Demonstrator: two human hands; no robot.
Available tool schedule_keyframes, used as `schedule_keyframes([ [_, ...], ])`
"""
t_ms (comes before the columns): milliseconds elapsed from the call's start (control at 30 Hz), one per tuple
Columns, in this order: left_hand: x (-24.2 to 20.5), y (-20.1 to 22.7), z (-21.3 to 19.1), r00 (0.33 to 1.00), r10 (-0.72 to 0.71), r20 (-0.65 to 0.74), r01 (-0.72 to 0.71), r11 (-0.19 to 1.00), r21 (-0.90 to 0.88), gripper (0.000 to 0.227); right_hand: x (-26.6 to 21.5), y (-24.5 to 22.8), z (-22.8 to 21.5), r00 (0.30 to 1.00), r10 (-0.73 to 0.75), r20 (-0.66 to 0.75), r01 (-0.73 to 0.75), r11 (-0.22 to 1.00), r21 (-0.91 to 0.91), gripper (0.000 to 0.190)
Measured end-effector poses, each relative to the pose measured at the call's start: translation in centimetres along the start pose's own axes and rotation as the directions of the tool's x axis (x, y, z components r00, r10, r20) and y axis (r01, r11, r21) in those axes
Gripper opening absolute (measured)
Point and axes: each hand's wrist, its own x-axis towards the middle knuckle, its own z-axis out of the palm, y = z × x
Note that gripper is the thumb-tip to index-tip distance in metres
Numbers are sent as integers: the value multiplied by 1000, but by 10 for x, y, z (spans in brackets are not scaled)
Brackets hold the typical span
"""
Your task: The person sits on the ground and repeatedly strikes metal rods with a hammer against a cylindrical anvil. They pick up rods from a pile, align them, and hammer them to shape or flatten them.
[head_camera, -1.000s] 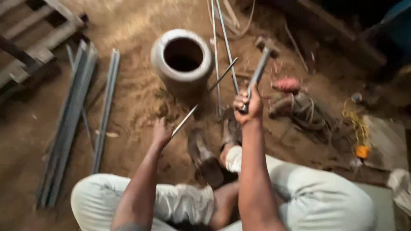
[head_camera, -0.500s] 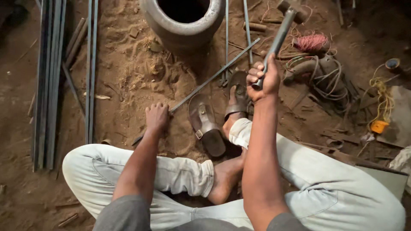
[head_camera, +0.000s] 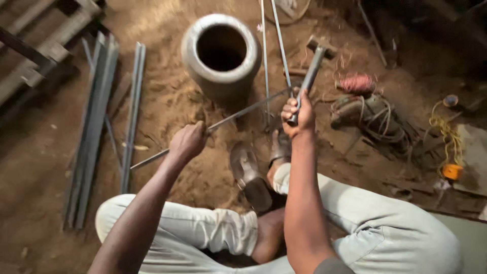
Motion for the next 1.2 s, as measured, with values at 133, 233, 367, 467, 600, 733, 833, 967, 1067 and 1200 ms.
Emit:
schedule_keyframes([
  [133,-9,49,-67,942,-313,119,321,945,-54,26,-6,-3,29,1000,-23,9,23,999,-41,25],
  [233,-41,52,-77,931,-359,60,363,903,-231,30,-18,1,45,995,-100,-27,96,989,-112,23],
  [367,-66,42,-29,895,-435,-98,362,838,-409,28,-24,12,68,994,-103,-43,93,977,-194,26],
  [467,-54,39,24,872,-461,-166,301,771,-562,24,-26,37,75,994,-104,-41,87,948,-307,31],
  [600,-44,40,62,856,-482,186,335,244,-910,30,-24,62,63,997,78,8,-68,917,-393,37],
  [733,-63,45,43,885,-285,369,310,-230,-922,34,-21,95,42,979,150,-138,-204,741,-640,38],
  [833,-80,62,11,902,-171,396,311,-378,-872,34,-19,123,29,976,141,-164,-216,597,-773,35],
  [967,-86,99,-34,917,-109,384,311,-408,-858,36,-8,148,5,973,156,-172,-232,631,-740,30],
  [1067,-82,124,-63,954,25,299,244,-646,-723,34,11,163,-18,991,113,-72,-131,722,-680,24],
  [1200,-84,155,-85,971,76,226,215,-687,-694,33,32,168,-46,994,106,21,-60,702,-710,23],
])
